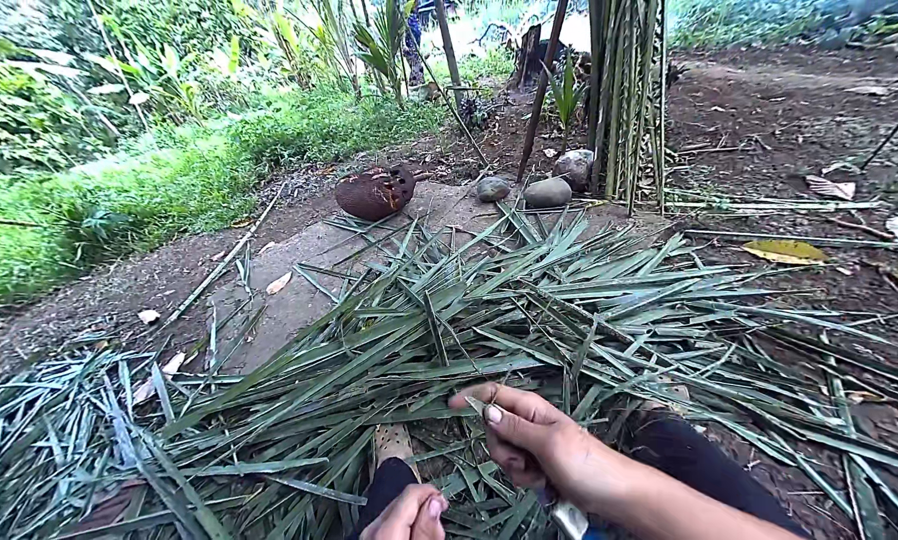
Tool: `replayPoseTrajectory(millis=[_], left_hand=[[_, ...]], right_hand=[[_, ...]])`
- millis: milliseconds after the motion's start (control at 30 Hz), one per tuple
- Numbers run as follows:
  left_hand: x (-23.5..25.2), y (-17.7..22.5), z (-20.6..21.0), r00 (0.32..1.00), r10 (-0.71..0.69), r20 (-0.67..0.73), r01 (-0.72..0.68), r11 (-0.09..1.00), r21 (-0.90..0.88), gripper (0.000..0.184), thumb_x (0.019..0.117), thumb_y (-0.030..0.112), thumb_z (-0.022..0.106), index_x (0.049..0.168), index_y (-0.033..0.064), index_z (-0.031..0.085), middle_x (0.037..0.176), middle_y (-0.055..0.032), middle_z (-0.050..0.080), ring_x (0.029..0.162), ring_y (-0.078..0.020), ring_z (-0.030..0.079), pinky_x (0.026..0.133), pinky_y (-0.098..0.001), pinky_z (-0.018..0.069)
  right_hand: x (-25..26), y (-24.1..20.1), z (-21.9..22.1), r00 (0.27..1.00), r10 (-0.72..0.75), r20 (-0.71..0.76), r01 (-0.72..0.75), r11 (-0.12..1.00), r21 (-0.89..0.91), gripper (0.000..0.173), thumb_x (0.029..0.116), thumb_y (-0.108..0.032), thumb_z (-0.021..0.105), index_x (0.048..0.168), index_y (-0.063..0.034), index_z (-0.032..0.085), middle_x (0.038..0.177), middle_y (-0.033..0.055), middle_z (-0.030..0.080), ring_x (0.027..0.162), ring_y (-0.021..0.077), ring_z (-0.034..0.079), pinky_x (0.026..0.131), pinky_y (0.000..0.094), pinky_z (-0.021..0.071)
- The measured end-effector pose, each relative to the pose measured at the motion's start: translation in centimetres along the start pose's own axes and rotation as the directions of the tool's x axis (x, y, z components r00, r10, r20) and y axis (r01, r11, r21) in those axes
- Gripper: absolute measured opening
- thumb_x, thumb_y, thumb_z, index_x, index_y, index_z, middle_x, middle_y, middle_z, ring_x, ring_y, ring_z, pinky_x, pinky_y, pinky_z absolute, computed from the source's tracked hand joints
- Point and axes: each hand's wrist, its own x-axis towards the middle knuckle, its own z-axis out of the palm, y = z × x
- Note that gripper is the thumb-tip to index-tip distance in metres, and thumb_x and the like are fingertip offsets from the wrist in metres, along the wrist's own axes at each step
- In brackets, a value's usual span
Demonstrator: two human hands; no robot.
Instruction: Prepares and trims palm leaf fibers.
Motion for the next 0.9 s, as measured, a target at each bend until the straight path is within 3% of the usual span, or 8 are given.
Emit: replayPoseTrajectory(millis=[100,267,333,400,467,567,700,900], left_hand=[[0.8,1.1,0.2,0.997,-0.005,0.071,0.005,1.000,0.002,0.022,0.1017,0.010,0.055,0.103,-0.0054,0.071,0.081,-0.0109,0.071,0.072,-0.0153,0.070,0.071,-0.0329,0.0594],[0.3,-0.1,-0.7,0.992,-0.016,0.123,0.026,0.996,-0.081,0.034,0.0991,0.015,0.063,0.122,-0.0100,0.061,0.106,-0.0156,0.073,0.097,-0.0182,0.071,0.090,-0.0372,0.0575],[0.2,-0.6,-0.7,0.990,-0.066,0.124,0.083,0.987,-0.140,0.037,0.1006,0.014,0.059,0.128,-0.0111,0.056,0.114,-0.0177,0.070,0.094,-0.0167,0.072,0.086,-0.0351,0.0602],[0.0,-0.7,-0.4,0.994,-0.093,0.064,0.103,0.976,-0.189,0.028,0.1007,0.012,0.059,0.119,-0.0093,0.061,0.101,-0.0115,0.072,0.077,-0.0077,0.069,0.070,-0.0266,0.0586],[-0.2,-0.5,-0.2,0.997,-0.074,-0.010,0.070,0.967,-0.244,0.014,0.0984,0.007,0.061,0.105,-0.0043,0.065,0.082,0.0006,0.069,0.068,0.0018,0.062,0.063,-0.0177,0.0528],[-0.2,0.5,0.2,0.990,-0.088,-0.110,0.042,0.930,-0.364,0.002,0.0959,0.001,0.061,0.097,0.0019,0.063,0.075,0.0093,0.066,0.063,0.0059,0.060,0.058,-0.0139,0.0504],[0.0,2.0,1.0,0.987,-0.085,-0.140,0.008,0.879,-0.477,0.007,0.0955,-0.001,0.060,0.096,0.0059,0.062,0.074,0.0125,0.066,0.061,0.0068,0.059,0.056,-0.0131,0.0495],[-0.4,3.0,2.0,0.977,0.003,-0.215,-0.099,0.895,-0.435,0.004,0.0926,-0.001,0.064,0.092,0.0030,0.063,0.075,0.0084,0.068,0.065,0.0060,0.061,0.059,-0.0132,0.0513]], right_hand=[[0.2,0.8,0.3,0.978,-0.142,-0.151,0.154,0.986,0.070,0.028,0.1087,-0.017,0.032,0.106,-0.0132,0.060,0.062,-0.0137,0.047,0.049,-0.0046,0.040,0.045,0.0125,0.0344],[-0.1,-0.4,-2.2,0.924,-0.281,-0.261,0.310,0.948,0.078,0.031,0.1086,-0.018,0.032,0.096,-0.0175,0.060,0.059,-0.0147,0.047,0.047,-0.0060,0.040,0.045,0.0108,0.0348],[-0.4,-0.7,-2.9,0.913,-0.319,-0.255,0.349,0.933,0.084,0.030,0.1082,-0.019,0.034,0.095,-0.0186,0.061,0.059,-0.0147,0.047,0.047,-0.0059,0.041,0.046,0.0108,0.0357],[-0.6,-0.9,-3.4,0.902,-0.343,-0.262,0.376,0.922,0.087,0.029,0.1082,-0.021,0.036,0.098,-0.0182,0.062,0.059,-0.0151,0.047,0.047,-0.0058,0.041,0.046,0.0111,0.0362],[-0.9,-0.8,-3.6,0.918,-0.303,-0.255,0.337,0.937,0.097,0.031,0.1077,-0.021,0.035,0.118,-0.0129,0.062,0.058,-0.0150,0.046,0.046,-0.0049,0.040,0.045,0.0121,0.0362],[-1.5,0.0,-2.6,0.984,-0.129,-0.122,0.136,0.990,0.048,0.042,0.1050,-0.023,0.035,0.144,-0.0139,0.049,0.060,-0.0152,0.043,0.045,-0.0049,0.038,0.042,0.0123,0.0341],[-2.2,2.1,0.3,0.991,0.004,0.137,-0.003,1.000,-0.007,0.037,0.1081,-0.017,0.036,0.142,-0.0131,0.050,0.066,-0.0126,0.046,0.049,-0.0048,0.038,0.044,0.0125,0.0321],[-2.6,2.8,2.0,0.988,0.025,0.155,-0.025,1.000,-0.003,0.029,0.1070,-0.012,0.039,0.128,-0.0083,0.059,0.067,-0.0107,0.047,0.050,-0.0032,0.039,0.045,0.0140,0.0323]])
